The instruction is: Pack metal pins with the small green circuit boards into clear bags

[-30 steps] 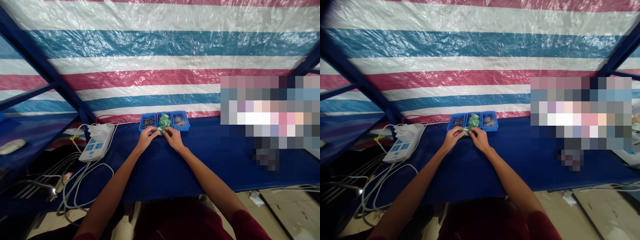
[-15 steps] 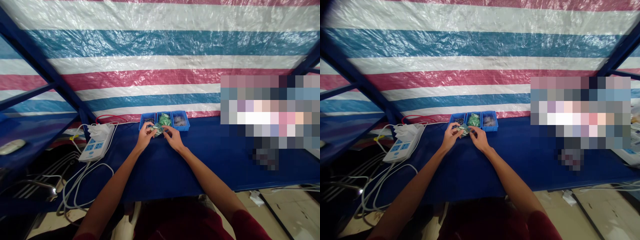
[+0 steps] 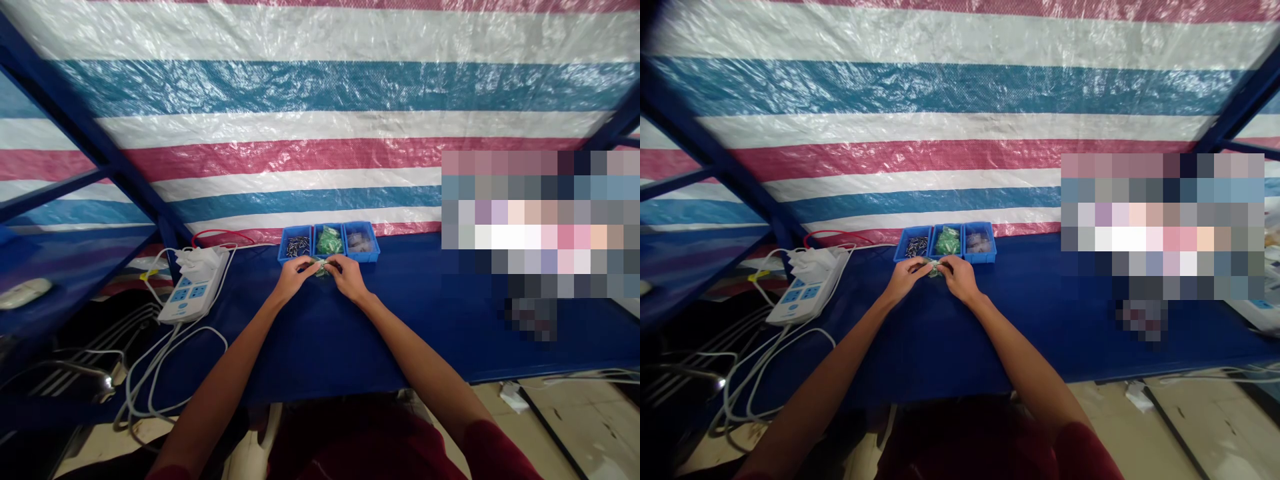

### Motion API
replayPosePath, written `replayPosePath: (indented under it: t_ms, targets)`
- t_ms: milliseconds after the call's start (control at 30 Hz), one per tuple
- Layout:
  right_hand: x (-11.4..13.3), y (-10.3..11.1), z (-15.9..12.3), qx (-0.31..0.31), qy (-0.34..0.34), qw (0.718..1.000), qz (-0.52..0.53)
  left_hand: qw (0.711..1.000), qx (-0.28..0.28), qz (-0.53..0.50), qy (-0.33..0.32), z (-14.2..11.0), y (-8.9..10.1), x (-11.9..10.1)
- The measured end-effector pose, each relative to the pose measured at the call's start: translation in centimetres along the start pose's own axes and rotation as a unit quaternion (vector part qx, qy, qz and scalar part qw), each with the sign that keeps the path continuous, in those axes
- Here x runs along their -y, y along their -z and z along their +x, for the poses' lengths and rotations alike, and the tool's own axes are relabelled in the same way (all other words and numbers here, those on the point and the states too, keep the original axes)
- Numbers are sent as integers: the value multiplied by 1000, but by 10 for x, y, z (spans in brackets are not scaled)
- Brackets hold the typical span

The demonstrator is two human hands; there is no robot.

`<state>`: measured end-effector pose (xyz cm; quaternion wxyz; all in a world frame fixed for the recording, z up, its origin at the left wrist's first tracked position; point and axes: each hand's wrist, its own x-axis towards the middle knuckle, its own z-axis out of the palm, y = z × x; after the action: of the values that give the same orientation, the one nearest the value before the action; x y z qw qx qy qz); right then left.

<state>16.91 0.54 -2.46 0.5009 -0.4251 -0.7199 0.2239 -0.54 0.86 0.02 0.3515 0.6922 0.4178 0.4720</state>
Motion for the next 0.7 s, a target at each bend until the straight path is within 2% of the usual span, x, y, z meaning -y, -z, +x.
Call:
replayPosePath:
  t_ms: [100, 300, 500, 567, 700]
  targets:
    - [0, 0, 0, 13, -13, 1000, -7, 999, 24, -31, 30, -1, -1, 0]
    - [8, 4, -2, 16, -17, 999, 28, 997, -4, -65, 40, -2, 0, -2]
    - [11, 5, -4, 36, 46, 997, 58, 987, -58, -137, 65, -2, -1, -7]
    - [8, 2, -4, 18, 55, 997, 42, 984, -58, -155, 66, -2, -3, -8]
    - [5, 0, -2, -34, 31, 998, 31, 987, -9, -147, 66, -3, -5, -8]
